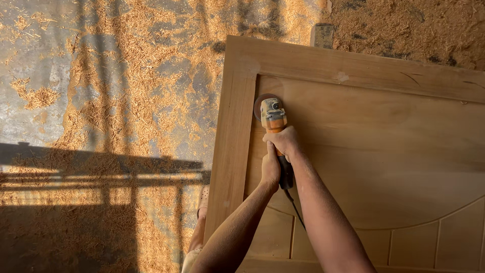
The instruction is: The person uses an angle grinder with a sanding disc to smooth the surface of a large wooden panel with carved grooves. They move the tool across the panel, following the carved lines and edges, generating sawdust.
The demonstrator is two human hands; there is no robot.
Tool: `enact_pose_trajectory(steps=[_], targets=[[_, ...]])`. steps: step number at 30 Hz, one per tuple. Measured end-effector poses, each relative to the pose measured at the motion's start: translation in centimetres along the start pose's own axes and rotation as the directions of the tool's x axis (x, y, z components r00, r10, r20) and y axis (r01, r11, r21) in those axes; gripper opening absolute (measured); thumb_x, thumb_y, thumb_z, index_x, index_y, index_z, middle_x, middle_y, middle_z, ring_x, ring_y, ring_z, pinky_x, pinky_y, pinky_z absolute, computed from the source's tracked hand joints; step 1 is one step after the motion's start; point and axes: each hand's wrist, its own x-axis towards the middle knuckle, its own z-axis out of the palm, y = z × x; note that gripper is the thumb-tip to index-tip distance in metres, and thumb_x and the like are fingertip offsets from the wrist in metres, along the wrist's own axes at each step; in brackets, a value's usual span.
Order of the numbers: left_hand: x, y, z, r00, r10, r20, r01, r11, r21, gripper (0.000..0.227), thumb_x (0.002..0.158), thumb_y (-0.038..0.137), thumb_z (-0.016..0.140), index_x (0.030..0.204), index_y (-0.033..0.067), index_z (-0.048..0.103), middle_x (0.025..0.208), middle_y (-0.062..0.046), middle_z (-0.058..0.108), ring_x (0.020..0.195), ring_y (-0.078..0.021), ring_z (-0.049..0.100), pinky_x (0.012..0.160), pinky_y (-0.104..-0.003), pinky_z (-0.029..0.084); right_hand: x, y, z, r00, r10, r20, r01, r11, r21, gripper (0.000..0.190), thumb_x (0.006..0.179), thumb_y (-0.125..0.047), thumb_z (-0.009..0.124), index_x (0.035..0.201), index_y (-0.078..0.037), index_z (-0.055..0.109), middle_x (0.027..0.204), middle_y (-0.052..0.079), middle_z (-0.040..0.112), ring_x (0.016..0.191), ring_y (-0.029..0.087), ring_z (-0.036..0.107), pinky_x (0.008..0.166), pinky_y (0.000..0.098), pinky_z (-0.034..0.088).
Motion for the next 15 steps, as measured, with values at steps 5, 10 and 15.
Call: enact_pose_trajectory(steps=[5, 10, 15], targets=[[-5.2, -7.2, -2.7, 0.998, -0.030, -0.047, 0.030, 0.999, -0.011, 0.077, 0.104, 0.066, 0.021, 0.089, 0.0046, 0.065, 0.074, -0.002, 0.061, 0.064, -0.0126, 0.057, 0.060, -0.031, 0.049, -7.0, 5.6, 1.4, 0.999, 0.046, -0.005, -0.046, 0.998, -0.040, 0.022, 0.062, -0.014, 0.078, 0.076, -0.002, 0.066, 0.070, 0.005, 0.065, 0.061, 0.018, 0.063, 0.055, 0.0364, 0.053], [-11.7, -14.0, -5.0, 0.993, -0.107, -0.043, 0.105, 0.994, -0.043, 0.077, 0.103, 0.066, 0.018, 0.085, 0.0053, 0.062, 0.070, -0.001, 0.059, 0.061, -0.0125, 0.055, 0.058, -0.031, 0.048, -14.8, 10.3, 2.5, 0.999, 0.037, 0.000, -0.036, 0.994, -0.102, 0.022, 0.062, -0.016, 0.078, 0.067, -0.001, 0.063, 0.063, 0.004, 0.064, 0.057, 0.017, 0.062, 0.052, 0.0373, 0.051], [-14.7, -18.1, -5.8, 0.989, -0.138, -0.062, 0.131, 0.986, -0.105, 0.076, 0.101, 0.065, 0.018, 0.093, 0.0058, 0.064, 0.075, -0.002, 0.063, 0.065, -0.0132, 0.060, 0.063, -0.031, 0.051, -18.5, 13.1, 2.8, 0.995, 0.103, -0.016, -0.104, 0.968, -0.227, 0.020, 0.060, -0.018, 0.079, 0.068, -0.004, 0.067, 0.063, 0.006, 0.068, 0.057, 0.019, 0.067, 0.055, 0.0368, 0.054]])
